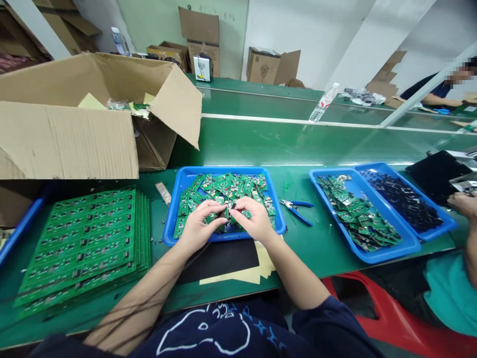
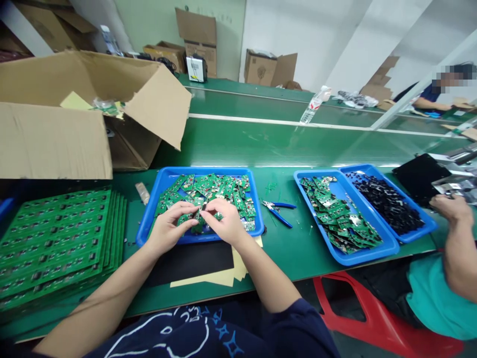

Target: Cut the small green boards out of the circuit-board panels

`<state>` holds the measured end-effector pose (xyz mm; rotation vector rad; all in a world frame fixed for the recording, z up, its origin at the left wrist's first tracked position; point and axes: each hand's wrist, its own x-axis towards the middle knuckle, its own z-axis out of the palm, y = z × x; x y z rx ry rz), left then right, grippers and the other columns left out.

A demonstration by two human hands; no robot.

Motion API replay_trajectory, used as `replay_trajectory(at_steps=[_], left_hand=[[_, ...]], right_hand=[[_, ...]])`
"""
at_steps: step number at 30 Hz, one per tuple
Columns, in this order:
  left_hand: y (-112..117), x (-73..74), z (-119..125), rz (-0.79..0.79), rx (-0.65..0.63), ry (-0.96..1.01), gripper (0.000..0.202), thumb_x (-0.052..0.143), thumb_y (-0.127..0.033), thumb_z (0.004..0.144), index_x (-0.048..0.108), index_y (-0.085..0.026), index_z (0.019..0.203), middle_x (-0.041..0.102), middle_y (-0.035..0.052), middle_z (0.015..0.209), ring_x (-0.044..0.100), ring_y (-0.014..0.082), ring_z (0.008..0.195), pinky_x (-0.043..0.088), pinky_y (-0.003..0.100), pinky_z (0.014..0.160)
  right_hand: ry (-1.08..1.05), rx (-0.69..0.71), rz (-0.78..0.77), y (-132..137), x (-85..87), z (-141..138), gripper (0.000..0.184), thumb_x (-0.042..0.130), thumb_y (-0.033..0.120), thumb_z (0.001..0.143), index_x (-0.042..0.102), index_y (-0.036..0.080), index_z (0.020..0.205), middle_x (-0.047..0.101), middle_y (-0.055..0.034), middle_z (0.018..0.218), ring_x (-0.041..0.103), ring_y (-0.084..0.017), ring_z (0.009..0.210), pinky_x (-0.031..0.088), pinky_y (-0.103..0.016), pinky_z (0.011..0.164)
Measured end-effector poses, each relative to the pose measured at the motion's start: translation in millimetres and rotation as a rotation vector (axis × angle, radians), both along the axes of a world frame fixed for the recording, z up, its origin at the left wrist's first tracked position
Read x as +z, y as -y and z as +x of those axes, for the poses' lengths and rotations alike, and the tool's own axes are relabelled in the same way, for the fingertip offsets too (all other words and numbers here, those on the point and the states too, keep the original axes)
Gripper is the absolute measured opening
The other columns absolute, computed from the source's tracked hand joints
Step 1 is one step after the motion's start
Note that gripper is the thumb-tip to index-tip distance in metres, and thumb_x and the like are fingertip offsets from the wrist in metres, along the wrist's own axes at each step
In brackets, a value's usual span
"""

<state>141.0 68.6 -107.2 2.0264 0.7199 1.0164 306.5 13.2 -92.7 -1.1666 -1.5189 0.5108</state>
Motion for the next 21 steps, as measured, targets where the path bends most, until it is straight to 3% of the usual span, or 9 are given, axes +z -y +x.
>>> replay_trajectory(at_steps=[4, 7, 10, 15, 18, 21], left_hand=[[-2, 0.2, -2, 0.129, 0.139, -0.026, 0.026, 0.059, -0.035, 0.078, 0.065, -0.018, 0.097, 0.063, 0.0063, 0.091, 0.060, 0.0176, 0.087, 0.049, 0.033, 0.080], [-4, 0.2, -5, 0.256, 0.225, -0.066, 0.025, 0.058, -0.033, 0.080, 0.064, -0.019, 0.099, 0.062, 0.0055, 0.091, 0.059, 0.0174, 0.087, 0.049, 0.033, 0.078], [-5, -0.6, -6, 0.397, 0.221, -0.117, 0.023, 0.057, -0.030, 0.081, 0.063, -0.020, 0.101, 0.062, 0.0057, 0.092, 0.058, 0.0172, 0.087, 0.048, 0.033, 0.078], [-4, -2.0, -5, 0.610, 0.224, -0.161, 0.020, 0.057, -0.024, 0.081, 0.062, -0.020, 0.100, 0.062, 0.0052, 0.090, 0.057, 0.0169, 0.084, 0.046, 0.036, 0.081], [-4, -2.8, -5, 0.612, 0.236, -0.165, 0.021, 0.058, -0.024, 0.081, 0.062, -0.020, 0.100, 0.062, 0.0051, 0.090, 0.057, 0.0171, 0.084, 0.046, 0.036, 0.081], [-4, -3.6, -4, 0.499, 0.221, -0.158, 0.024, 0.056, -0.028, 0.082, 0.062, -0.020, 0.103, 0.061, 0.0054, 0.091, 0.058, 0.0169, 0.085, 0.048, 0.033, 0.077]], right_hand=[[-0.072, 0.145, -0.090, -1, -1.8, 6, 0.010, 0.057, 0.027, 0.079, 0.064, 0.021, 0.079, 0.064, -0.0049, 0.083, 0.060, -0.017, 0.082, 0.048, -0.034, 0.077], [-0.376, 0.225, -0.337, -3, -5.5, 7, 0.022, 0.056, 0.037, 0.079, 0.063, 0.019, 0.089, 0.065, -0.0039, 0.079, 0.062, -0.015, 0.073, 0.051, -0.032, 0.068], [-0.694, 0.268, -0.559, -5, -9.9, 0, 0.033, 0.057, 0.046, 0.077, 0.060, 0.018, 0.094, 0.064, -0.0002, 0.068, 0.062, -0.013, 0.060, 0.052, -0.029, 0.059], [-0.887, 0.277, -0.621, -6, -15.7, -14, 0.038, 0.077, 0.036, 0.058, 0.060, 0.017, 0.086, 0.064, 0.0030, 0.061, 0.061, -0.010, 0.053, 0.052, -0.026, 0.058], [-1.014, 0.303, -0.664, -7, -16.9, -14, 0.033, 0.079, 0.030, 0.056, 0.061, 0.016, 0.081, 0.063, 0.0036, 0.057, 0.058, -0.008, 0.050, 0.050, -0.023, 0.055], [-1.137, 0.343, -0.748, -9, -16.9, -14, 0.029, 0.080, 0.024, 0.055, 0.062, 0.015, 0.076, 0.060, 0.0041, 0.053, 0.056, -0.007, 0.048, 0.048, -0.020, 0.052]])
